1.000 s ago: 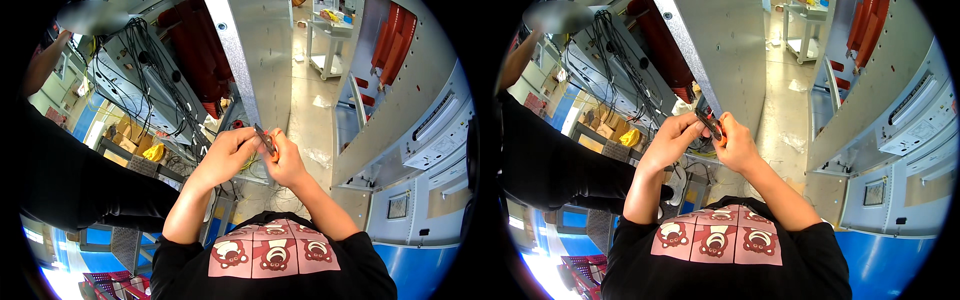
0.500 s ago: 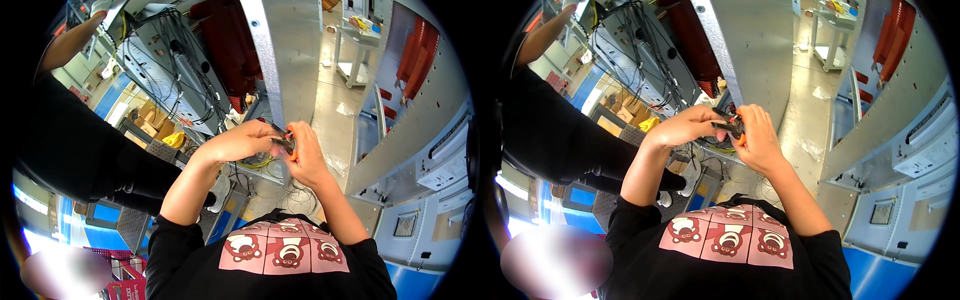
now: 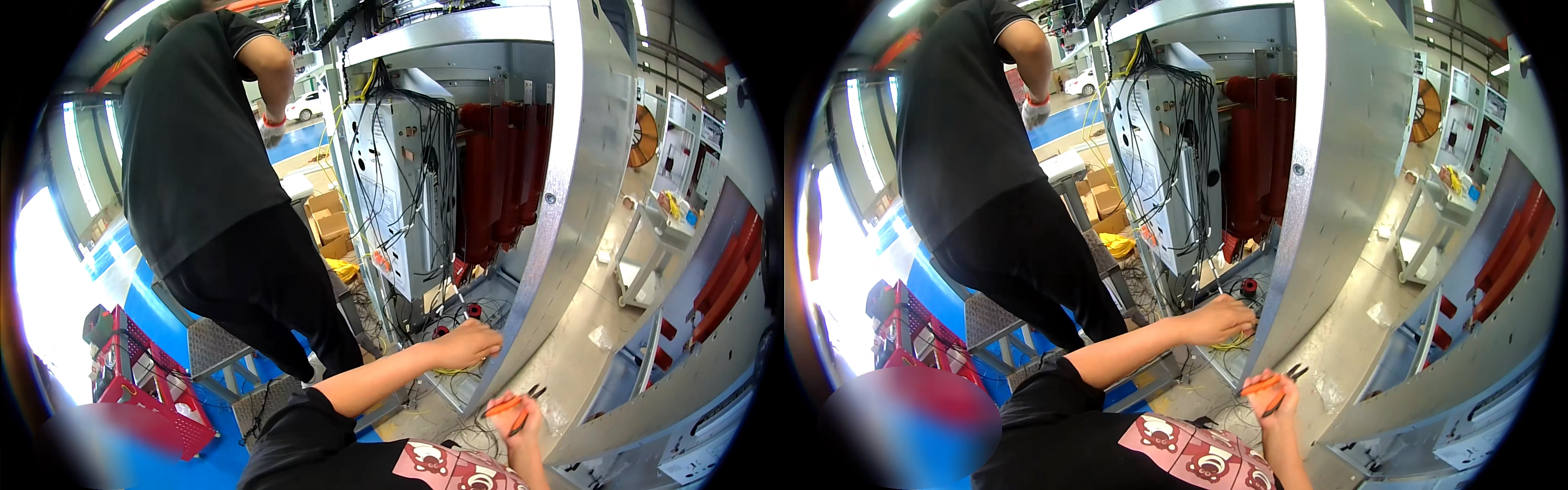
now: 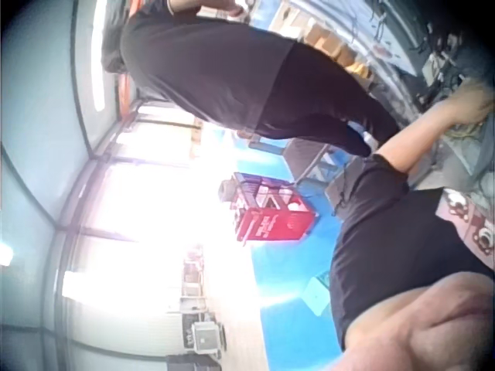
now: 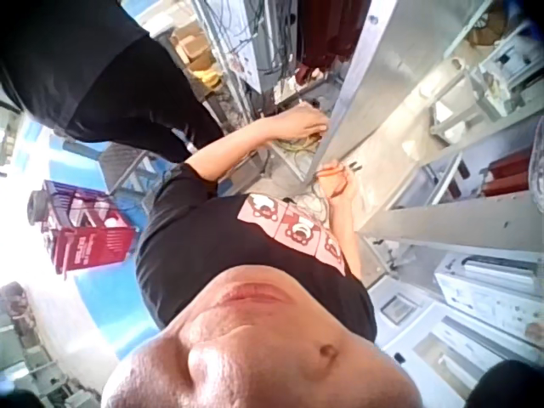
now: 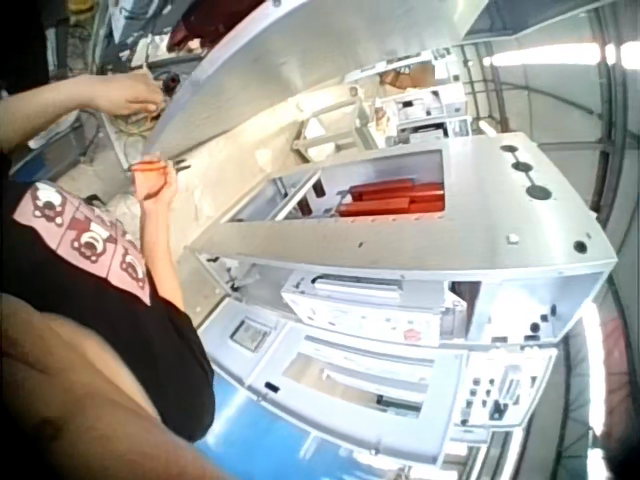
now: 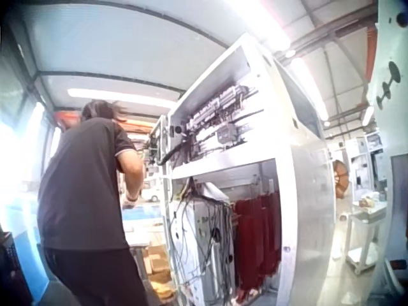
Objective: The person strips the insulation off several black wires using pliers and then organizes them inside an open electrical cabinet. They walk around the workshop to retrieve a small box and return to continue arranging the wires.
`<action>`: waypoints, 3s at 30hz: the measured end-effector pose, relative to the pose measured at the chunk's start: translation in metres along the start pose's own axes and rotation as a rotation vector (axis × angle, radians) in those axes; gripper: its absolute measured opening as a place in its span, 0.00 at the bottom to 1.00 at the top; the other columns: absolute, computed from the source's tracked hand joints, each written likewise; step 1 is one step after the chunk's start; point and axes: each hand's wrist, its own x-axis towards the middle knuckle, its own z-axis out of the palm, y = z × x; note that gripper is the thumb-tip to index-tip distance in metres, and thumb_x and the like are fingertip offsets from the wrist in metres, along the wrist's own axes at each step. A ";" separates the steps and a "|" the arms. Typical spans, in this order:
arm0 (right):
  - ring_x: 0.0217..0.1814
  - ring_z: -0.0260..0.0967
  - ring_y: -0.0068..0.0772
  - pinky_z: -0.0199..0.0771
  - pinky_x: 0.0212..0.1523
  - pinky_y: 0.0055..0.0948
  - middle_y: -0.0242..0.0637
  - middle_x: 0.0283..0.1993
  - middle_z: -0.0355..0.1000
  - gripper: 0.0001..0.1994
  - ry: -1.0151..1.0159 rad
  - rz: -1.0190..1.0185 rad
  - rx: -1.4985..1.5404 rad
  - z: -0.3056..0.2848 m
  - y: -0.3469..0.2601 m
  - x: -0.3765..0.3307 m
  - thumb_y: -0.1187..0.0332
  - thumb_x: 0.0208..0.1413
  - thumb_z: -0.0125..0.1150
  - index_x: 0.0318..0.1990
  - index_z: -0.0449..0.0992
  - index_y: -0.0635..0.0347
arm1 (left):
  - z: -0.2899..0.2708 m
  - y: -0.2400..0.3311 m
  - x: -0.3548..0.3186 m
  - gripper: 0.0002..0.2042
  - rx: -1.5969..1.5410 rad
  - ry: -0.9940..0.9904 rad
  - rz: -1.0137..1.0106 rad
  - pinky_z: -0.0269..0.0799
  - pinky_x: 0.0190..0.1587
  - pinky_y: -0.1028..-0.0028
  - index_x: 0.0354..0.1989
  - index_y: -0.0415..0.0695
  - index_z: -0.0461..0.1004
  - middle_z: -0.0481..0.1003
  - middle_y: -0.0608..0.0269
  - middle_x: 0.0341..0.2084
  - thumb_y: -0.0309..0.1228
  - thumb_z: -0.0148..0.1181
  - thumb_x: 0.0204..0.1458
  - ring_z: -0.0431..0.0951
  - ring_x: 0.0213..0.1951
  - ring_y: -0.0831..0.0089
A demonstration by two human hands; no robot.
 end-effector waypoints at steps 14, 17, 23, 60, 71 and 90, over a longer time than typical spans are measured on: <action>0.63 0.63 0.38 0.62 0.63 0.33 0.49 0.61 0.65 0.25 0.046 0.266 -0.529 -0.056 0.006 -0.021 0.67 0.58 0.51 0.62 0.60 0.66 | 0.073 -0.053 -0.046 0.11 0.202 0.307 -0.157 0.66 0.47 0.59 0.38 0.43 0.74 0.71 0.55 0.33 0.22 0.58 0.43 0.71 0.42 0.53; 0.65 0.61 0.32 0.56 0.66 0.28 0.43 0.62 0.65 0.25 0.043 0.208 -0.583 -0.053 0.011 -0.024 0.66 0.60 0.50 0.64 0.59 0.63 | 0.116 -0.016 -0.068 0.10 -0.353 0.258 -0.538 0.66 0.48 0.63 0.41 0.41 0.72 0.72 0.51 0.38 0.34 0.51 0.58 0.73 0.46 0.56; 0.63 0.60 0.29 0.53 0.65 0.30 0.37 0.60 0.66 0.22 0.069 0.112 -0.866 -0.069 0.019 -0.023 0.64 0.62 0.49 0.61 0.64 0.64 | 0.189 0.065 -0.099 0.21 -1.249 0.103 -0.951 0.65 0.41 0.77 0.54 0.40 0.64 0.68 0.65 0.32 0.46 0.40 0.65 0.67 0.34 0.78; 0.27 0.72 0.24 0.70 0.28 0.26 0.36 0.28 0.73 0.16 -0.490 0.643 -1.714 -0.060 0.224 0.036 0.64 0.59 0.58 0.49 0.69 0.66 | 0.160 0.029 -0.389 0.11 -1.352 0.533 -1.592 0.55 0.15 0.78 0.32 0.46 0.68 0.63 0.72 0.15 0.40 0.50 0.61 0.60 0.13 0.80; 0.35 0.72 0.23 0.72 0.34 0.25 0.35 0.38 0.74 0.12 -0.657 0.881 -1.672 -0.052 0.237 0.057 0.65 0.62 0.52 0.47 0.71 0.63 | 0.190 0.106 -0.375 0.10 -1.439 1.283 -1.620 0.59 0.18 0.79 0.37 0.45 0.65 0.67 0.69 0.20 0.38 0.48 0.62 0.63 0.16 0.80; 0.12 0.53 0.18 0.53 0.15 0.20 0.27 0.15 0.62 0.13 -0.844 1.501 -1.579 0.045 0.514 0.032 0.59 0.63 0.52 0.34 0.71 0.60 | 0.103 0.121 -0.574 0.14 -1.123 2.020 -1.249 0.58 0.22 0.79 0.42 0.42 0.68 0.69 0.68 0.21 0.41 0.45 0.64 0.63 0.19 0.81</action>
